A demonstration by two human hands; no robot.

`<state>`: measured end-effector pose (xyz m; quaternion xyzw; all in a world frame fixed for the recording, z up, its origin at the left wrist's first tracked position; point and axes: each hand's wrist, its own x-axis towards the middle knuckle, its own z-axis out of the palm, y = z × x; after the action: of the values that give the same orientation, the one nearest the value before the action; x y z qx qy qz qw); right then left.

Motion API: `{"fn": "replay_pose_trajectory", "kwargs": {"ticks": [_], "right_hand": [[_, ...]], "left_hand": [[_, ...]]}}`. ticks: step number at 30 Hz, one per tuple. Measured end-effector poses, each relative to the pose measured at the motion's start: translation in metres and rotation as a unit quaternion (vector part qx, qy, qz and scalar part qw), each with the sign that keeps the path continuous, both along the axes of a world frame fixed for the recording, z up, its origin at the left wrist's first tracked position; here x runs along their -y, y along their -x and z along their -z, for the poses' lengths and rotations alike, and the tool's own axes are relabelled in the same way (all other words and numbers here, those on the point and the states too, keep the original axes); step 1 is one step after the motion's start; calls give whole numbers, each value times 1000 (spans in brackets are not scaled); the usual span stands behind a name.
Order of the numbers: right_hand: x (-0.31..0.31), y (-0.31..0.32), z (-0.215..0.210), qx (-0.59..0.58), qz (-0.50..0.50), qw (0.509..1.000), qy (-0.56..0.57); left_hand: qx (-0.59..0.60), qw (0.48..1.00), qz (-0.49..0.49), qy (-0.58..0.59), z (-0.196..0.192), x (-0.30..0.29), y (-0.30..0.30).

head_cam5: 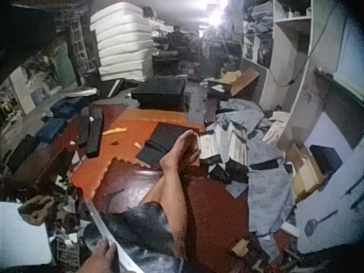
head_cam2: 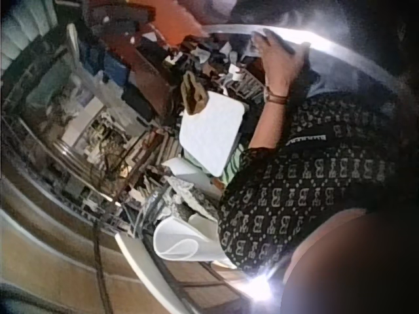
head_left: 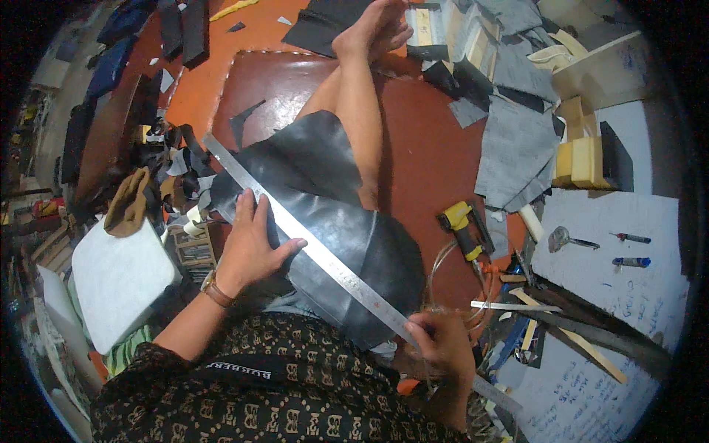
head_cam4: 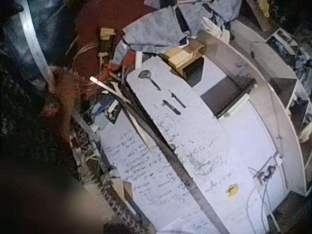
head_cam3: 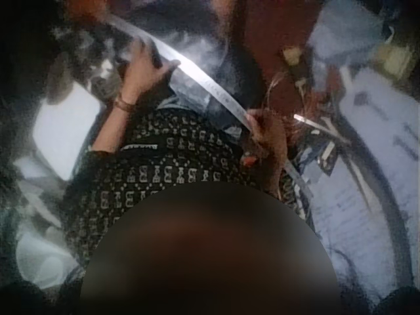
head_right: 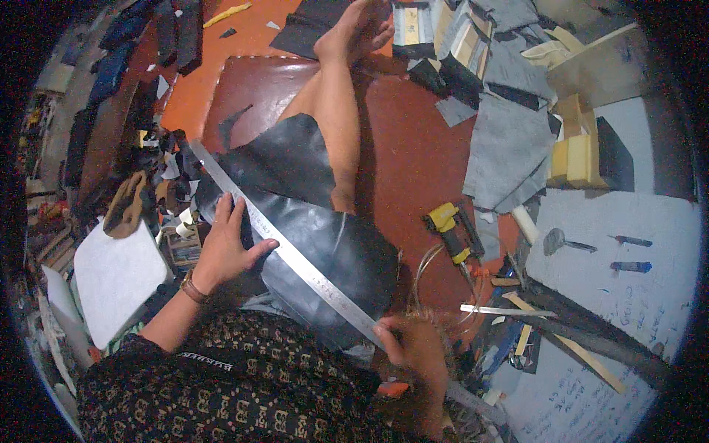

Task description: The person measures a black leather sheet with a metal ruler and marks it with a pen. Then the person uses scissors to cut the leather along the marked line, producing a shaped piece.

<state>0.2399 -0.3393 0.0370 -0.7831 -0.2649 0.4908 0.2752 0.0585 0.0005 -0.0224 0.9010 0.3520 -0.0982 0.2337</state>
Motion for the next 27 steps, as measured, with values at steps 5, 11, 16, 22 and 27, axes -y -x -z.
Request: {"fn": "replay_pose_trajectory", "kwargs": {"ticks": [5,11,16,22,27], "right_hand": [[5,8,8,30,19,999,0],[-4,8,-11,4,34,998,48],[7,10,8,25,33,999,20],[10,13,12,-4,67,998,5],[8,10,5,-26,35,999,29]], "left_hand": [[1,1000,2,-9,4,0,3],[2,1000,0,-1,1,1,3],[9,1000,-6,0,1,0,6],[25,999,8,-19,5,0,6],[23,1000,6,-20,6,0,9]]}}
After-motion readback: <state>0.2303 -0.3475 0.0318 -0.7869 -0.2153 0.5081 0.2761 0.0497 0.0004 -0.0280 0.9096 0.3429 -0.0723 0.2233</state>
